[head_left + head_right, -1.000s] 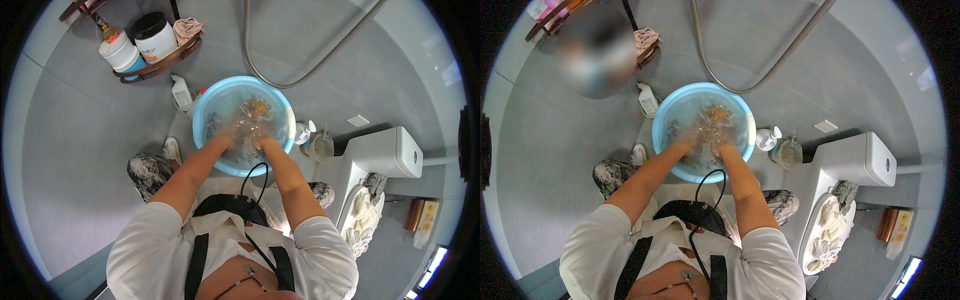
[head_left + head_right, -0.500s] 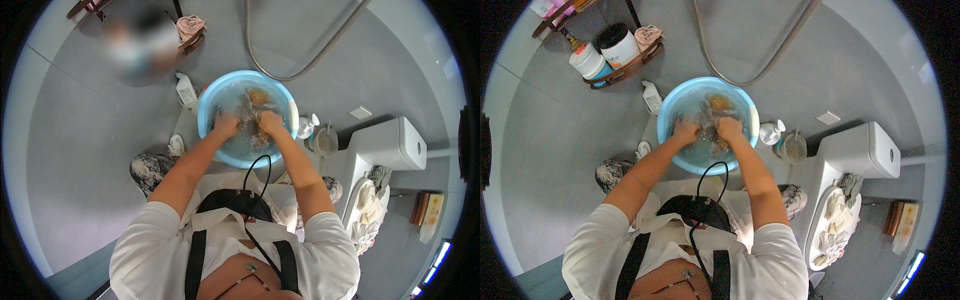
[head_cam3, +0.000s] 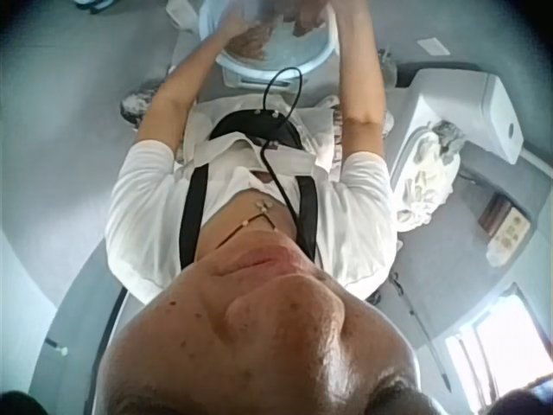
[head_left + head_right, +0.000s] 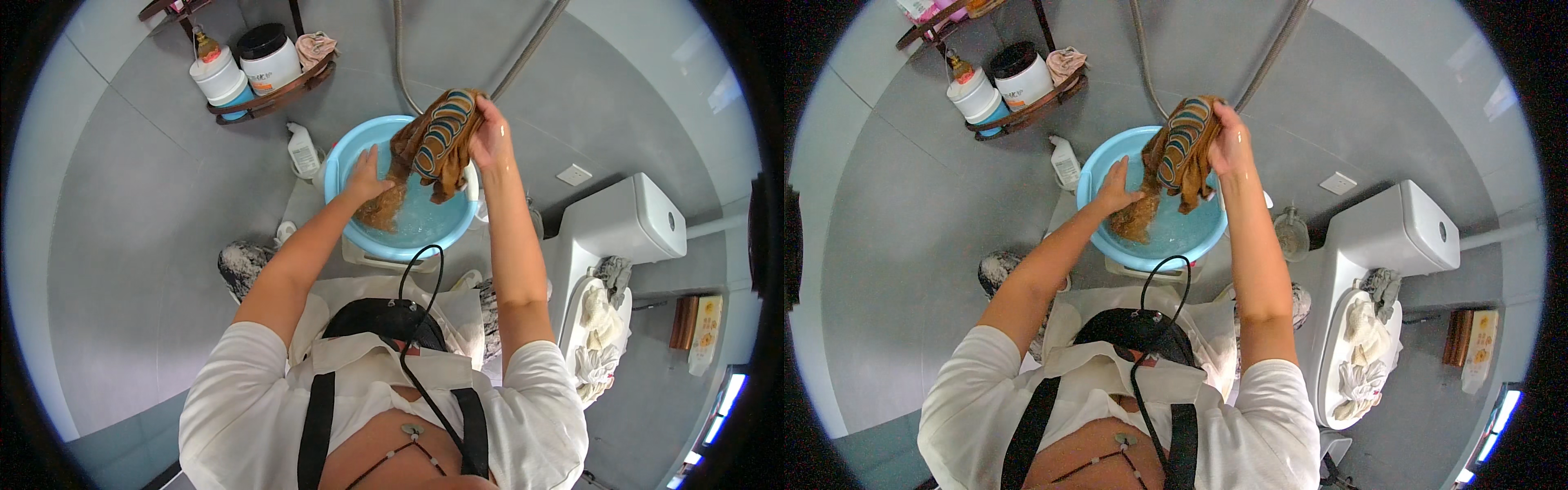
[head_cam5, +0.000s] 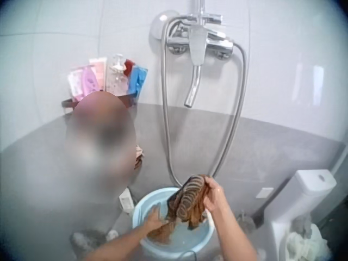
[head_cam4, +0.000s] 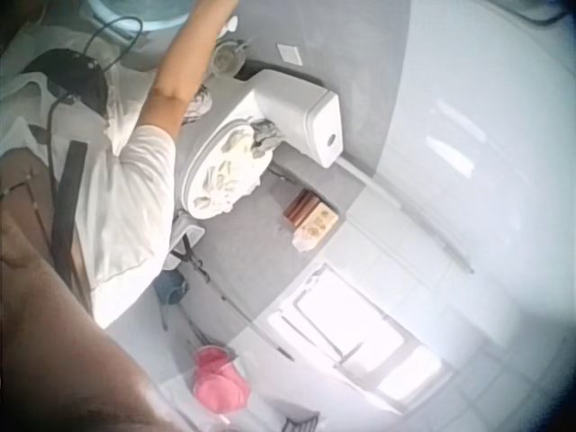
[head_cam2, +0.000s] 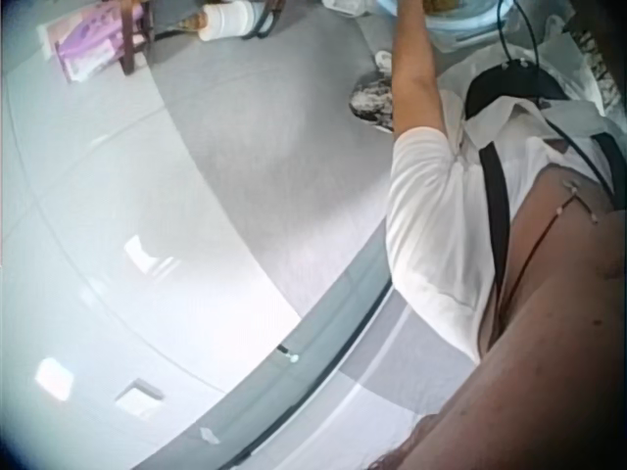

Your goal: The person washes a brown t-shirt by hand in a blue basin of soapy water, rubbing and wringing the fabric repeatedly before lifting it out of the water.

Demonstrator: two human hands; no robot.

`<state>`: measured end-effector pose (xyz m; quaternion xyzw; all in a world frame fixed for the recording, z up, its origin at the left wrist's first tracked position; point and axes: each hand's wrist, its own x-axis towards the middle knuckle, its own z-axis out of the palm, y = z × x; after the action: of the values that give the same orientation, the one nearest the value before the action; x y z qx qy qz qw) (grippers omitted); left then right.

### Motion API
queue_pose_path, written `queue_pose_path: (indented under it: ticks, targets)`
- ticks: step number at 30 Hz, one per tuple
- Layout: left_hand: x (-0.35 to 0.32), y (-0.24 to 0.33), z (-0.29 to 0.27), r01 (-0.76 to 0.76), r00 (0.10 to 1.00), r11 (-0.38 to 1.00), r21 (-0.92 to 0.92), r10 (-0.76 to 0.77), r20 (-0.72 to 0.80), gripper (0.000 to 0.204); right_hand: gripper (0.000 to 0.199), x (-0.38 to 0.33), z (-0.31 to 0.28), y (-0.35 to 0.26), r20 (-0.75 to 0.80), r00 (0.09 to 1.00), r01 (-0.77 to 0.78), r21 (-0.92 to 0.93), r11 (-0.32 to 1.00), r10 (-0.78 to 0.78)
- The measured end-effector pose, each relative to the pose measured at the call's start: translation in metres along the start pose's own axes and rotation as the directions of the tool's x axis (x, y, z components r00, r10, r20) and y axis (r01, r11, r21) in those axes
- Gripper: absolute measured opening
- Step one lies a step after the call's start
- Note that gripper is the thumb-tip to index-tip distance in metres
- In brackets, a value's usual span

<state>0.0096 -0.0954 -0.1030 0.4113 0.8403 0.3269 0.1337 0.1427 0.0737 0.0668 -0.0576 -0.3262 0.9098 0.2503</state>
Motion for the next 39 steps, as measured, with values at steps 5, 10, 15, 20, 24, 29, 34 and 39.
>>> queue_pose_path:
  ticks: [5, 10, 15, 20, 24, 29, 34, 39]
  targets:
    - [0.012, 0.017, -0.001, -0.036, 0.997, 0.940, -0.340, 0.013, -0.072, 0.073, 0.024, 0.002, 0.035, -0.020, 0.108, 0.993, 0.033, 0.045, 0.998, -0.037]
    - [0.018, 0.040, -0.020, 0.285, 0.949, 0.456, -0.843, -0.260, 0.180, 0.038, 0.020, 0.007, 0.026, -0.005, 0.038, 0.993, 0.114, -0.016, 0.993, -0.113]
    - [0.027, 0.038, -0.017, 0.192, 0.942, -0.120, -0.974, -0.255, 0.217, 0.031, 0.020, 0.002, -0.020, 0.027, -0.112, 0.988, 0.104, -0.031, 0.994, -0.107]
    - [0.011, 0.072, -0.048, 0.096, 0.971, -0.379, -0.920, -0.169, 0.170, 0.032, 0.025, -0.013, -0.073, 0.051, -0.277, 0.961, -0.090, -0.253, 0.963, 0.017]
    - [0.015, 0.065, -0.042, 0.112, 0.971, -0.455, -0.884, -0.139, 0.194, 0.034, 0.028, -0.023, -0.086, 0.059, -0.247, 0.968, -0.159, -0.709, 0.687, -0.031]
    - [0.021, 0.031, -0.022, 0.169, 0.925, -0.302, -0.938, -0.281, 0.257, 0.036, 0.021, -0.024, -0.108, 0.067, -0.041, 0.952, -0.041, -0.999, 0.006, -0.304]
    - [0.009, 0.007, -0.026, 0.352, 0.936, 0.784, -0.512, -0.283, 0.209, 0.034, 0.022, -0.038, -0.121, 0.066, 0.061, 0.936, -0.028, -0.969, -0.247, -0.346]
    - [-0.008, -0.008, -0.018, -0.110, 0.947, 0.950, 0.292, 0.012, 0.320, 0.034, 0.051, -0.056, -0.083, 0.068, -0.078, 0.989, -0.137, -0.799, -0.585, -0.126]
